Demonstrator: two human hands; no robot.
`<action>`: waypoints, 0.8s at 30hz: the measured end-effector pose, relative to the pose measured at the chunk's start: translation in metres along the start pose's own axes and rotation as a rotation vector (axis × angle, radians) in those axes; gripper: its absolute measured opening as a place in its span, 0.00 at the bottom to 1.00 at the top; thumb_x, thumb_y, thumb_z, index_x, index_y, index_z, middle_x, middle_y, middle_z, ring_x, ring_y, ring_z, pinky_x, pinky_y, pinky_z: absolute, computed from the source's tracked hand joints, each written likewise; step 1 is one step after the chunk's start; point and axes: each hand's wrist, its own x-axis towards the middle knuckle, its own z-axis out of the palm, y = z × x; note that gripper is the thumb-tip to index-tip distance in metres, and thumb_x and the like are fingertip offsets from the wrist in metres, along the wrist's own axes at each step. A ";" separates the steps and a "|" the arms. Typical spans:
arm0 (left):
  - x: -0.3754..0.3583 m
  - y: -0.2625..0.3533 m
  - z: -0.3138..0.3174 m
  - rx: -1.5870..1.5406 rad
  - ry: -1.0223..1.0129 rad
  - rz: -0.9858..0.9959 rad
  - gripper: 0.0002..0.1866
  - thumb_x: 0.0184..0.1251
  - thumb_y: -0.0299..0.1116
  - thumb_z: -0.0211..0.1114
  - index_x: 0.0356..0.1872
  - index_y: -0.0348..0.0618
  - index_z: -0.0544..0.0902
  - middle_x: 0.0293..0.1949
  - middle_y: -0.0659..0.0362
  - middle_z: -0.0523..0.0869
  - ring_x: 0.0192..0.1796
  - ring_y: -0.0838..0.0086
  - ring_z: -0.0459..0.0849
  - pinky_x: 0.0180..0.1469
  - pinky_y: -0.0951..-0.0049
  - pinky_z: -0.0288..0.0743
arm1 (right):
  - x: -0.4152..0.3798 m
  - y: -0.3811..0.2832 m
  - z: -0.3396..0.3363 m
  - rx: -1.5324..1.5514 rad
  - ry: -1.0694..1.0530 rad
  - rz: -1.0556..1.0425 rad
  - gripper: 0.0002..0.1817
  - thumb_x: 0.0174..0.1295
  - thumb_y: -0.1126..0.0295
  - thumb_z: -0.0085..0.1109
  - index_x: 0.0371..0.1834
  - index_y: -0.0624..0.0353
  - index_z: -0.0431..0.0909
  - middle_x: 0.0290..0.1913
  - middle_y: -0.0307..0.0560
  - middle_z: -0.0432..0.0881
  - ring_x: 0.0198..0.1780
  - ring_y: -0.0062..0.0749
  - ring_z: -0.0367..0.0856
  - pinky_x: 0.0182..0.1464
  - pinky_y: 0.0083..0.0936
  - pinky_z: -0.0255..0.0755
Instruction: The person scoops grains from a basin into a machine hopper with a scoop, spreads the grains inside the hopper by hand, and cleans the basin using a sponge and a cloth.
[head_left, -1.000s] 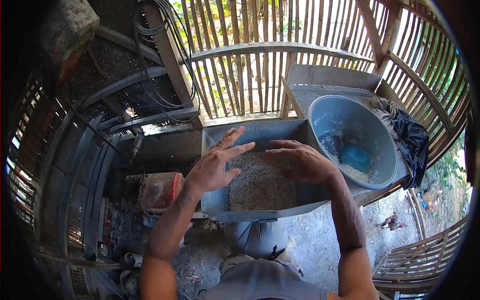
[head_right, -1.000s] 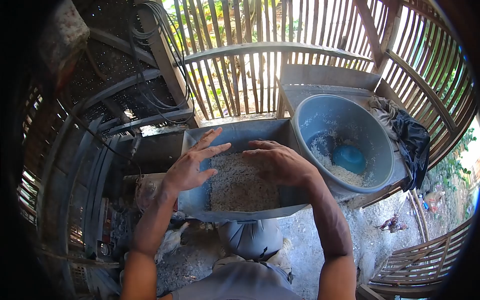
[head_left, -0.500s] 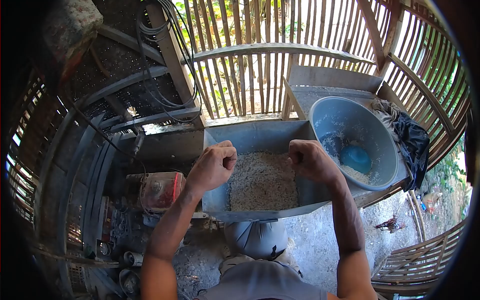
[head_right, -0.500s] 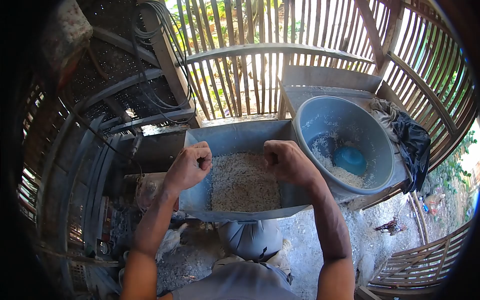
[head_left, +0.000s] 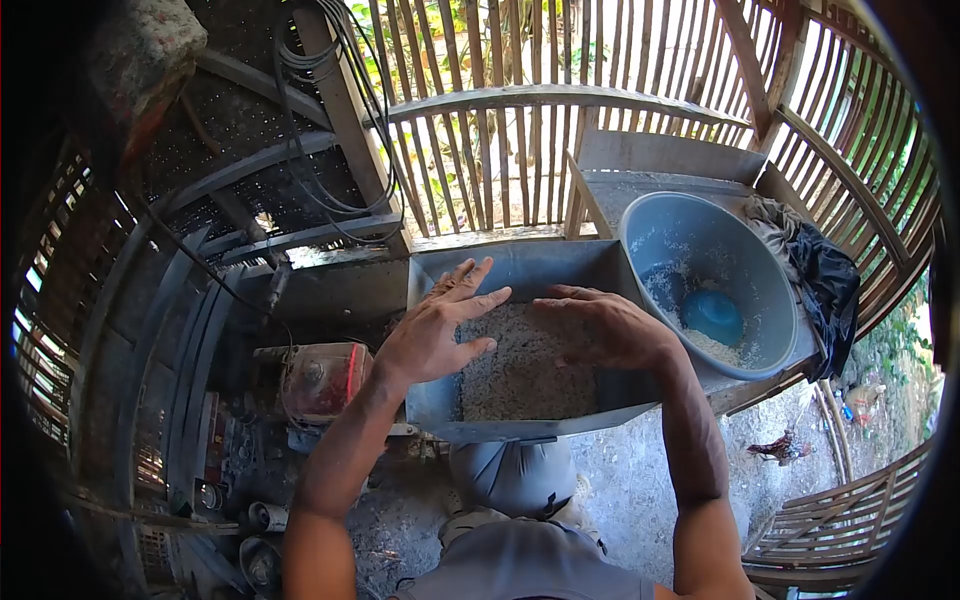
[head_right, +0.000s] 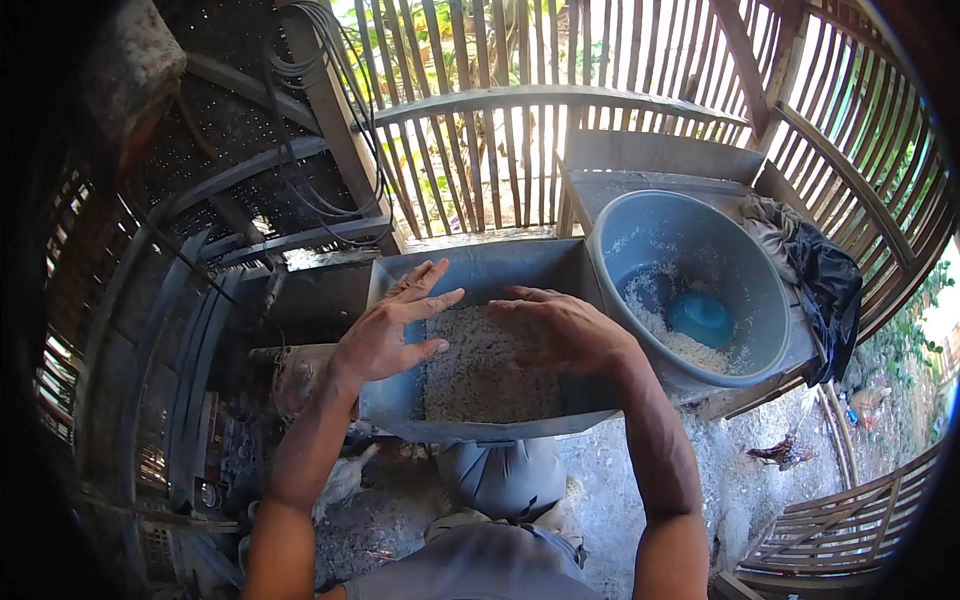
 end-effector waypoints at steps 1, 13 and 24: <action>0.000 0.000 0.000 0.003 0.006 0.005 0.37 0.58 0.33 0.79 0.72 0.60 0.78 0.82 0.58 0.59 0.84 0.58 0.54 0.83 0.56 0.55 | 0.000 0.000 0.000 0.000 0.002 -0.011 0.43 0.59 0.57 0.76 0.78 0.49 0.68 0.77 0.52 0.69 0.81 0.46 0.61 0.82 0.44 0.56; 0.000 0.000 0.000 0.008 0.011 0.012 0.37 0.57 0.34 0.79 0.72 0.58 0.78 0.82 0.55 0.61 0.84 0.57 0.55 0.83 0.56 0.54 | 0.001 -0.005 -0.001 -0.019 0.030 0.011 0.42 0.59 0.53 0.75 0.77 0.51 0.70 0.75 0.50 0.73 0.80 0.44 0.63 0.82 0.44 0.56; -0.001 0.000 -0.001 0.026 0.014 0.024 0.35 0.59 0.34 0.78 0.71 0.55 0.79 0.79 0.54 0.65 0.82 0.57 0.58 0.81 0.57 0.55 | 0.000 -0.002 0.001 0.006 0.057 -0.009 0.38 0.61 0.55 0.74 0.75 0.53 0.72 0.73 0.53 0.75 0.77 0.46 0.67 0.80 0.44 0.60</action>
